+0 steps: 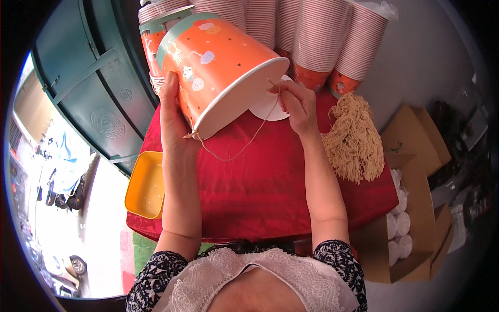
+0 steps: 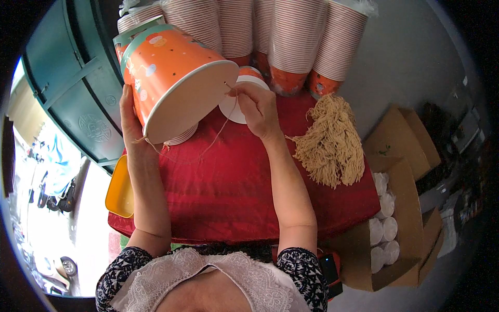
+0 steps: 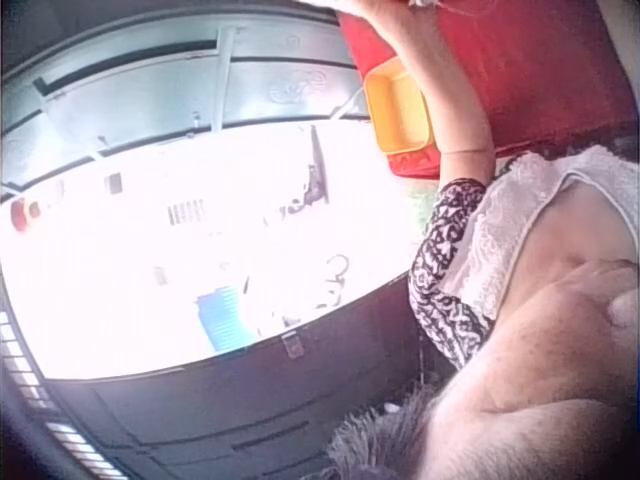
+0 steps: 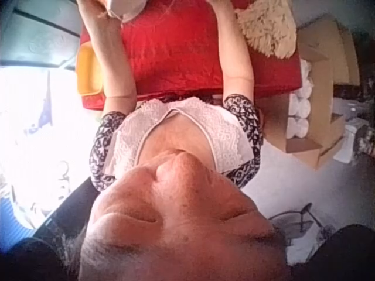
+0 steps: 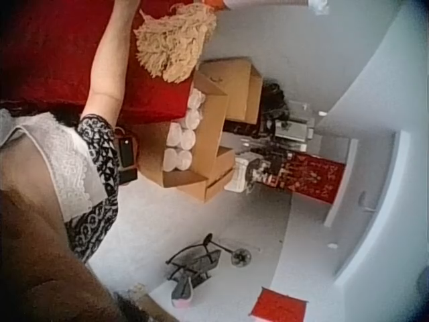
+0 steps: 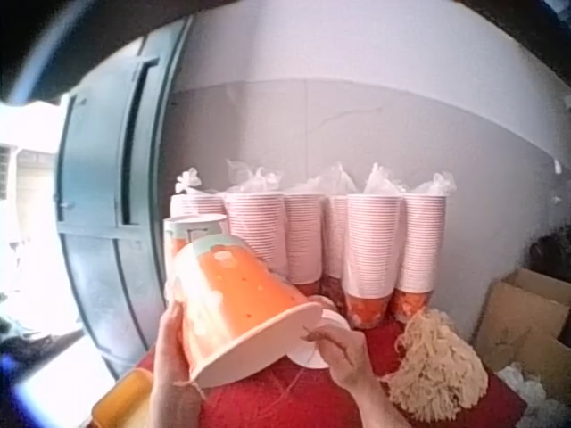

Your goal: Attaching string handles to decorative paper buckets at a workstation.

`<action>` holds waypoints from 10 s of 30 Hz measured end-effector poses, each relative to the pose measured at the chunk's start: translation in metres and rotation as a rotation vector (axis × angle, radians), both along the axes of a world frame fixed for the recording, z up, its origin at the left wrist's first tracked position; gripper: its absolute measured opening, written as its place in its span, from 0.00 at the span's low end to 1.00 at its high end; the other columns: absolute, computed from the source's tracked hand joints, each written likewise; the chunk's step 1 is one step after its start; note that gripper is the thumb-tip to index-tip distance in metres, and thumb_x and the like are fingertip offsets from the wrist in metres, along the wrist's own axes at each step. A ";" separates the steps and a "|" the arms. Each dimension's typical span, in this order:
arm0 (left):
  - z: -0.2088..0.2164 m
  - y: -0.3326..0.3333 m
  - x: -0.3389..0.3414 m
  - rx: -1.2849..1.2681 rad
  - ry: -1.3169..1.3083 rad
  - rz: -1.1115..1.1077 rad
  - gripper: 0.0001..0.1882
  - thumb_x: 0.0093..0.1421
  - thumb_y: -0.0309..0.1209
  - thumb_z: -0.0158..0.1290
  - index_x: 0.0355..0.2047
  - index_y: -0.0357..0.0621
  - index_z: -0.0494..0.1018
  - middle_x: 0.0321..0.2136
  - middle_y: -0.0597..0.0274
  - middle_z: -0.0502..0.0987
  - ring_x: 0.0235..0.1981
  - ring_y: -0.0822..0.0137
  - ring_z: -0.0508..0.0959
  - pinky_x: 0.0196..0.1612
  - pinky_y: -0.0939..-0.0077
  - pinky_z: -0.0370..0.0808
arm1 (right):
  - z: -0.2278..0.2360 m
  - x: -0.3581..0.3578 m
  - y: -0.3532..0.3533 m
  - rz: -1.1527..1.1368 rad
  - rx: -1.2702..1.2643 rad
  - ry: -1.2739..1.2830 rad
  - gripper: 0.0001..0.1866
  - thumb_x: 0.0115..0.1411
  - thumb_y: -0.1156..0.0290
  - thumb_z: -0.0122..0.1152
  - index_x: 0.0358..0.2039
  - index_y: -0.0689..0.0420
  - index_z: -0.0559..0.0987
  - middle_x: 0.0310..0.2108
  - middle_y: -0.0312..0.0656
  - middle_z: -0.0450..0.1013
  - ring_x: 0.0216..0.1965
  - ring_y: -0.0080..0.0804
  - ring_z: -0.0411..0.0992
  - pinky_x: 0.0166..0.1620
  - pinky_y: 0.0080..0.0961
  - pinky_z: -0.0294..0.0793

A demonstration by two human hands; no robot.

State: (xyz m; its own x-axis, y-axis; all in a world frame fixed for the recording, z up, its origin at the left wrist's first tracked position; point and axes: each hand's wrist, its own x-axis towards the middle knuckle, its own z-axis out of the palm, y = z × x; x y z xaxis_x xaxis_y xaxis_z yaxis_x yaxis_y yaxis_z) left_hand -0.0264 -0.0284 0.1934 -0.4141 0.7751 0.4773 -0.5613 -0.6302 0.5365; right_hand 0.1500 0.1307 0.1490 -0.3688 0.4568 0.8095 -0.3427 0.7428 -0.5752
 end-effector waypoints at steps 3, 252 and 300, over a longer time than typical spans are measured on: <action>0.001 -0.001 0.003 -0.001 0.002 0.012 0.29 0.63 0.45 0.51 0.57 0.40 0.61 0.50 0.52 0.74 0.46 0.62 0.79 0.48 0.66 0.79 | 0.003 -0.008 -0.011 -0.147 0.030 0.064 0.08 0.58 0.72 0.58 0.30 0.64 0.79 0.18 0.37 0.72 0.21 0.18 0.68 0.24 0.20 0.65; -0.067 0.217 -0.007 0.054 2.024 1.128 0.09 0.48 0.18 0.49 0.32 0.35 0.67 0.32 0.49 0.74 0.36 0.51 0.77 0.36 0.61 0.77 | -0.131 0.001 -0.047 -0.316 0.025 -0.499 0.17 0.62 0.65 0.54 0.19 0.61 0.74 0.19 0.56 0.72 0.23 0.56 0.73 0.26 0.48 0.71; -0.103 0.024 -0.031 -0.696 0.474 0.581 0.13 0.57 0.25 0.49 0.41 0.33 0.65 0.23 0.56 0.72 0.10 0.70 0.68 0.08 0.76 0.64 | -0.118 0.007 -0.065 0.162 -0.027 -0.754 0.08 0.53 0.68 0.61 0.27 0.60 0.81 0.26 0.50 0.77 0.28 0.43 0.78 0.34 0.34 0.75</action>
